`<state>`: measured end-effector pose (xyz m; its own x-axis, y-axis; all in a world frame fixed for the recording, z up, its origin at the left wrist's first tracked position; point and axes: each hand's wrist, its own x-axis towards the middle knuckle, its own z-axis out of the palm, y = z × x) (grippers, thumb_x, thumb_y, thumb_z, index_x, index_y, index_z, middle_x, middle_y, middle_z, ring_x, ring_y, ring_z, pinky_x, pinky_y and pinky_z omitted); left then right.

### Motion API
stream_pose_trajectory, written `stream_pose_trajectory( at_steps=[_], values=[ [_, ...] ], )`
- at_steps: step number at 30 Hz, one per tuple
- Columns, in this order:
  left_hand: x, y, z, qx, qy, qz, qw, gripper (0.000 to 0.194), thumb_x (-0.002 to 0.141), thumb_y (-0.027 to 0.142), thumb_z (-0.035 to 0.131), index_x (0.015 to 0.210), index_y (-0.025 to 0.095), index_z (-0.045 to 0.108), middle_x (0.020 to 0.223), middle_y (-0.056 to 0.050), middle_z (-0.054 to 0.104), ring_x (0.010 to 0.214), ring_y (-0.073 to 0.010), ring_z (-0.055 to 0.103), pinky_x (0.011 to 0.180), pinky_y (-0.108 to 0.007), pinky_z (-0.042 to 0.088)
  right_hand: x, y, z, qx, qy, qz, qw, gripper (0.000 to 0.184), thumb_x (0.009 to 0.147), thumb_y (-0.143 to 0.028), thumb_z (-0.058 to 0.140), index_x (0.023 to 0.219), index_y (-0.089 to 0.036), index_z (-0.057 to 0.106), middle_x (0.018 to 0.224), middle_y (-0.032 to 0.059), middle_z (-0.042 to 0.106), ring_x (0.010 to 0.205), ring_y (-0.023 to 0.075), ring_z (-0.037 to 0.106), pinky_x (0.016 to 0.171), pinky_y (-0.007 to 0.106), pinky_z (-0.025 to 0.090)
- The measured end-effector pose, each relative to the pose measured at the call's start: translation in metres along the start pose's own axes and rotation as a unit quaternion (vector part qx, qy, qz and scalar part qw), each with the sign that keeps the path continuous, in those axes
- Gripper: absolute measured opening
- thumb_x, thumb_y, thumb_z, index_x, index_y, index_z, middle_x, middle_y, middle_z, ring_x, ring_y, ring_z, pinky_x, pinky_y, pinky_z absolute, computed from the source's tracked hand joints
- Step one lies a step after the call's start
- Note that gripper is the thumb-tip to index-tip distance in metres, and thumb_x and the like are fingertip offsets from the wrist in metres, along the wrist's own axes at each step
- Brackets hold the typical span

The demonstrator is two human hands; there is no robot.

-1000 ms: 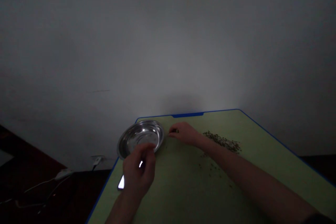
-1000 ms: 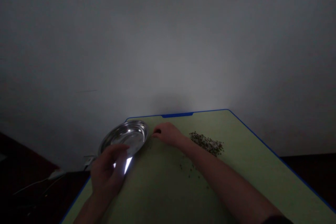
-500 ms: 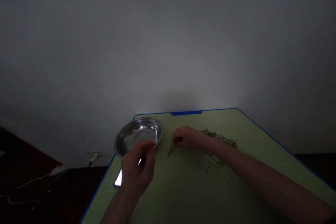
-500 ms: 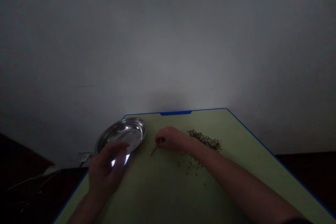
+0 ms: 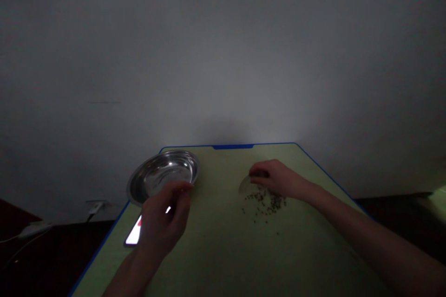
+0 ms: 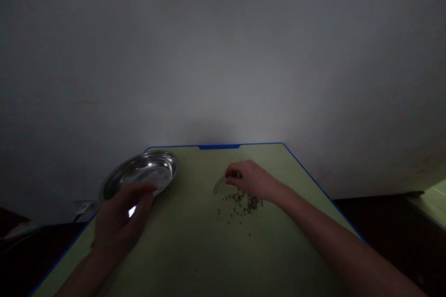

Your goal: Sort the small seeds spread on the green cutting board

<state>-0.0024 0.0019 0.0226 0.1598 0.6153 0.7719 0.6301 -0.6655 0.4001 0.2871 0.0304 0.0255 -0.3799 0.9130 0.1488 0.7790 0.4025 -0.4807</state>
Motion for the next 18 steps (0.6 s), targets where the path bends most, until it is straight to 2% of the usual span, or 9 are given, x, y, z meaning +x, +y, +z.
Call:
stream_pose_trajectory(
  at_steps=[3, 8, 13, 18],
  values=[
    [-0.002, -0.001, 0.002, -0.005, -0.009, 0.005, 1.0, 0.012, 0.08, 0.02, 0.049, 0.08, 0.019, 0.061, 0.051, 0.005, 0.06, 0.04, -0.0106, 0.056, 0.036, -0.018, 0.037, -0.01, 0.011, -0.003, -0.004, 0.012, 0.032, 0.999, 0.016, 0.083, -0.025, 0.057, 0.089, -0.017, 0.07, 0.08, 0.0037, 0.07, 0.069, 0.0145, 0.06, 0.061, 0.024, 0.042],
    [-0.003, -0.001, 0.006, -0.007, -0.016, 0.018, 1.0, 0.011, 0.081, 0.019, 0.049, 0.082, 0.018, 0.06, 0.047, 0.006, 0.056, 0.038, -0.0105, 0.054, 0.035, -0.018, 0.034, -0.023, 0.017, 0.006, -0.008, -0.019, 0.045, 0.999, 0.017, 0.083, -0.024, 0.056, 0.082, -0.018, 0.071, 0.071, 0.0018, 0.069, 0.062, 0.0138, 0.06, 0.056, 0.024, 0.039],
    [-0.003, 0.0, 0.006, -0.009, -0.025, 0.018, 0.999, 0.012, 0.082, 0.018, 0.048, 0.08, 0.018, 0.06, 0.044, 0.007, 0.053, 0.038, -0.0107, 0.053, 0.035, -0.018, 0.034, -0.018, 0.01, 0.018, -0.02, -0.029, 0.05, 0.998, 0.02, 0.082, -0.025, 0.057, 0.092, -0.017, 0.073, 0.076, 0.0036, 0.071, 0.064, 0.0147, 0.061, 0.058, 0.024, 0.042],
    [-0.004, -0.001, 0.006, -0.011, -0.03, 0.02, 0.999, 0.011, 0.083, 0.018, 0.048, 0.082, 0.018, 0.06, 0.043, 0.007, 0.052, 0.039, -0.0107, 0.054, 0.036, -0.018, 0.035, -0.009, 0.005, 0.027, -0.034, -0.038, 0.049, 0.997, 0.02, 0.081, -0.024, 0.059, 0.093, -0.018, 0.073, 0.081, 0.0058, 0.072, 0.069, 0.0169, 0.063, 0.062, 0.026, 0.043]
  ],
)
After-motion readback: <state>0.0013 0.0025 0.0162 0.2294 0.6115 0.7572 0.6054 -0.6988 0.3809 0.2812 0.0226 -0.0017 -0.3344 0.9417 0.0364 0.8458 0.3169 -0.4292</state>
